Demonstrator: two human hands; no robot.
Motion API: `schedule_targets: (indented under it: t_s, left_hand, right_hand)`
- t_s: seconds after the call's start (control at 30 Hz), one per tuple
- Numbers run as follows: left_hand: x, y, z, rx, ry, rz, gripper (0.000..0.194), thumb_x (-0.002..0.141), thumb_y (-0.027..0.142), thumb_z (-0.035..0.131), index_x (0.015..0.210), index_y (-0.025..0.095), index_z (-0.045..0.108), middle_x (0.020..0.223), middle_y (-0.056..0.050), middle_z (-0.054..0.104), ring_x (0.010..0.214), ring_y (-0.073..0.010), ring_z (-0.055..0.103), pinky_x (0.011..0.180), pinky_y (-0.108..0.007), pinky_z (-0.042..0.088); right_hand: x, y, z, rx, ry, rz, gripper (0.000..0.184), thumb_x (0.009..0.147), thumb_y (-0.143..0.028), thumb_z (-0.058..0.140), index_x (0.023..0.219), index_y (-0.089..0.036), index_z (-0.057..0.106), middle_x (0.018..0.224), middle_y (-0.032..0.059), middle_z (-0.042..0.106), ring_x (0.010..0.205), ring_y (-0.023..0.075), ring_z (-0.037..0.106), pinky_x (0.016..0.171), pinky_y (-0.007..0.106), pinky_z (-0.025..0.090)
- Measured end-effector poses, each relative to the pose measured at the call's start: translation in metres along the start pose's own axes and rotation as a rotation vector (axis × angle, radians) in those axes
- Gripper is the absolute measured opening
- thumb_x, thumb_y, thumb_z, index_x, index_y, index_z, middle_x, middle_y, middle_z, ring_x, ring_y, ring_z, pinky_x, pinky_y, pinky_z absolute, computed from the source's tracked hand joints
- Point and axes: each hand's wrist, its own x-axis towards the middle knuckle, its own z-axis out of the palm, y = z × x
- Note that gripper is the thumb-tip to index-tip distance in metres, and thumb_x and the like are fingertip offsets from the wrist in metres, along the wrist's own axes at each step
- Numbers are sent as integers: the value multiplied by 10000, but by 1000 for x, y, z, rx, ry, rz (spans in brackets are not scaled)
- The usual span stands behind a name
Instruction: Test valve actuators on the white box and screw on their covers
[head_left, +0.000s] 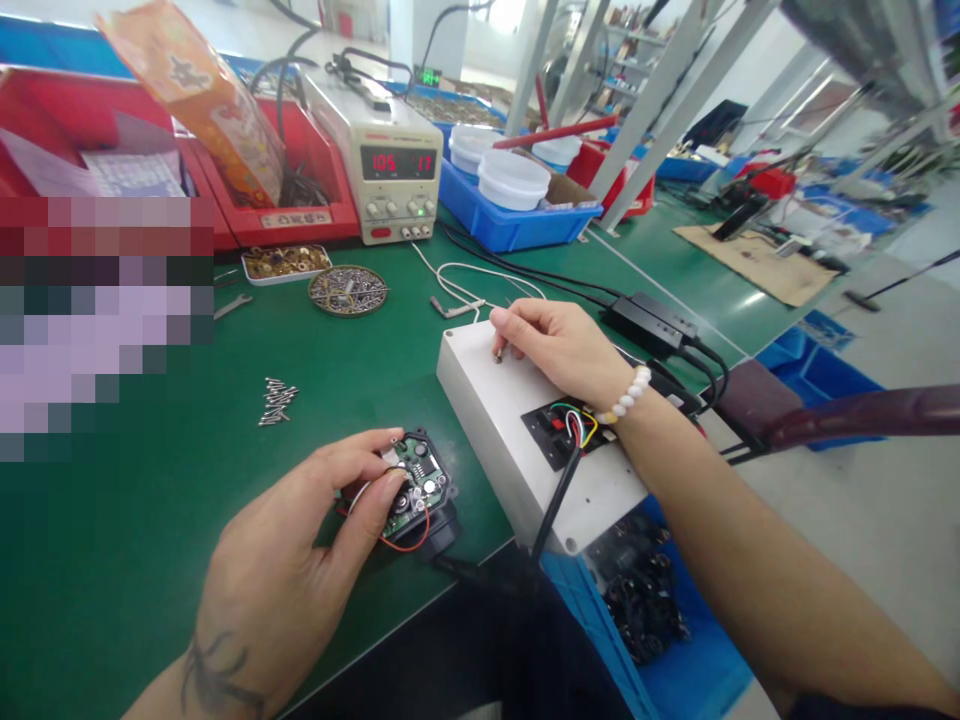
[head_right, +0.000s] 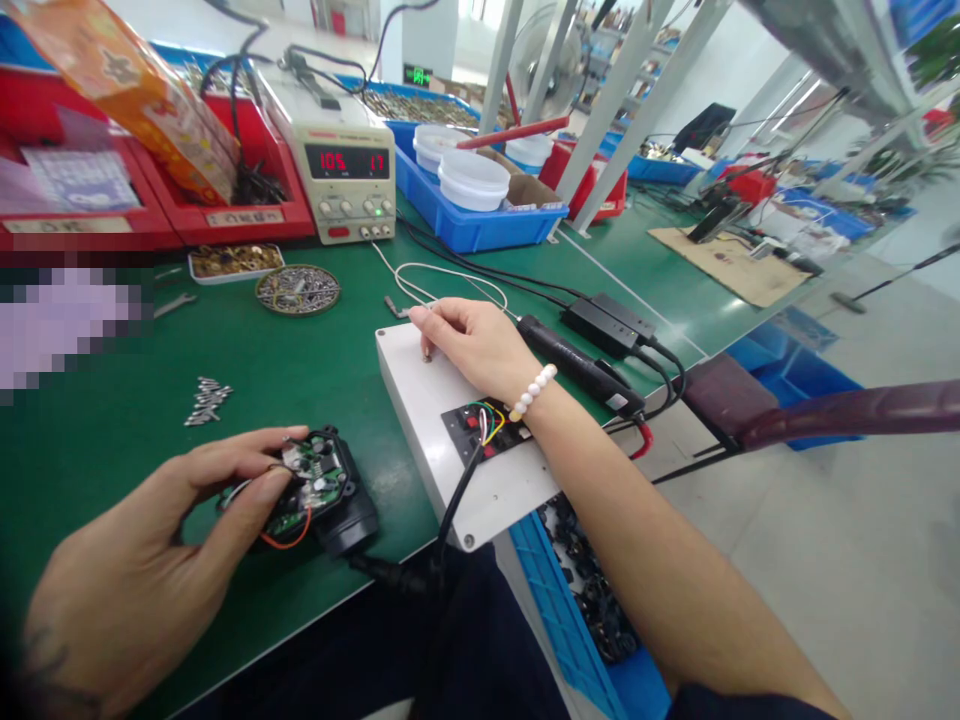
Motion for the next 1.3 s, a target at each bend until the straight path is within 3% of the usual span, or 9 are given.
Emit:
schedule_targets:
  t_s: [0.13, 0.23, 0.33, 0.5, 0.7, 0.9, 1.07, 1.23, 1.3]
  left_hand:
    - [1, 1, -2, 40, -2, -17, 157, 1022, 397, 479, 976, 305, 597, 1125, 57, 793, 955, -159, 768, 791, -249, 591]
    - [4, 0, -2, -9, -94, 54, 244, 1008, 482, 455, 1028, 268, 571, 1209, -39, 757, 1046, -209, 744, 840, -311, 605]
    - [5, -2, 2, -28, -131, 156, 440, 911, 587, 594, 1132, 216, 510, 1306, -145, 679, 1152, -270, 693, 911, -371, 593]
    - [0, -3, 6, -56, -117, 161, 274, 932, 308, 586, 1169, 201, 500, 1306, -132, 651, 1184, -227, 657, 986, -339, 543]
    - [2, -1, 2, -87, -150, 160, 237, 986, 284, 477, 1202, 201, 527, 1341, -112, 643, 1235, -196, 620, 1048, -307, 498]
    - [2, 1, 3, -91, -158, 196, 297, 934, 215, 526, 1228, 182, 516, 1365, -136, 610, 1272, -225, 595, 1067, -353, 501]
    - [0, 1, 3, -132, -159, 151, 245, 990, 240, 435, 1210, 209, 540, 1354, -104, 632, 1281, -200, 596, 1062, -339, 510]
    - [3, 1, 12, -194, -112, -30, 503, 858, 441, 680, 1258, 195, 499, 1404, -151, 584, 1322, -282, 574, 1073, -431, 517]
    - [6, 0, 14, -239, -142, -190, 546, 805, 473, 719, 1254, 232, 524, 1288, -100, 665, 1176, -293, 674, 965, -441, 587]
  right_hand:
    - [0, 0, 0, -8, 2, 10, 446, 1035, -397, 552, 669, -154, 626, 695, -2, 649, 645, 116, 526, 733, 261, 389]
    - [0, 1, 0, -10, -1, 7, 450, 1032, -417, 551, 675, -155, 631, 701, 1, 651, 648, 118, 526, 733, 262, 393]
    - [0, 2, -1, -4, 0, -13, 447, 1027, -423, 550, 679, -156, 635, 704, -1, 655, 643, 116, 522, 732, 261, 395]
    - [0, 1, 0, -29, -2, -3, 529, 996, -573, 549, 671, -164, 631, 698, 8, 655, 652, 130, 531, 736, 272, 406]
    - [-1, -1, 0, 0, 6, -2, 507, 991, -535, 579, 658, -157, 633, 684, -3, 646, 640, 116, 521, 712, 260, 385]
    - [0, -1, -1, -24, 5, 9, 486, 1010, -491, 571, 660, -158, 633, 685, 1, 649, 633, 121, 511, 722, 265, 388]
    - [0, 0, -1, -35, 3, 9, 592, 943, -674, 573, 657, -158, 630, 692, 13, 641, 641, 129, 510, 705, 274, 380]
    - [-1, 0, -2, -54, -1, 15, 675, 879, -794, 548, 669, -160, 645, 652, 15, 603, 614, 133, 480, 645, 274, 359]
    - [-1, 0, -2, -46, -4, 5, 705, 845, -837, 541, 667, -162, 641, 648, 17, 600, 614, 135, 479, 644, 274, 363]
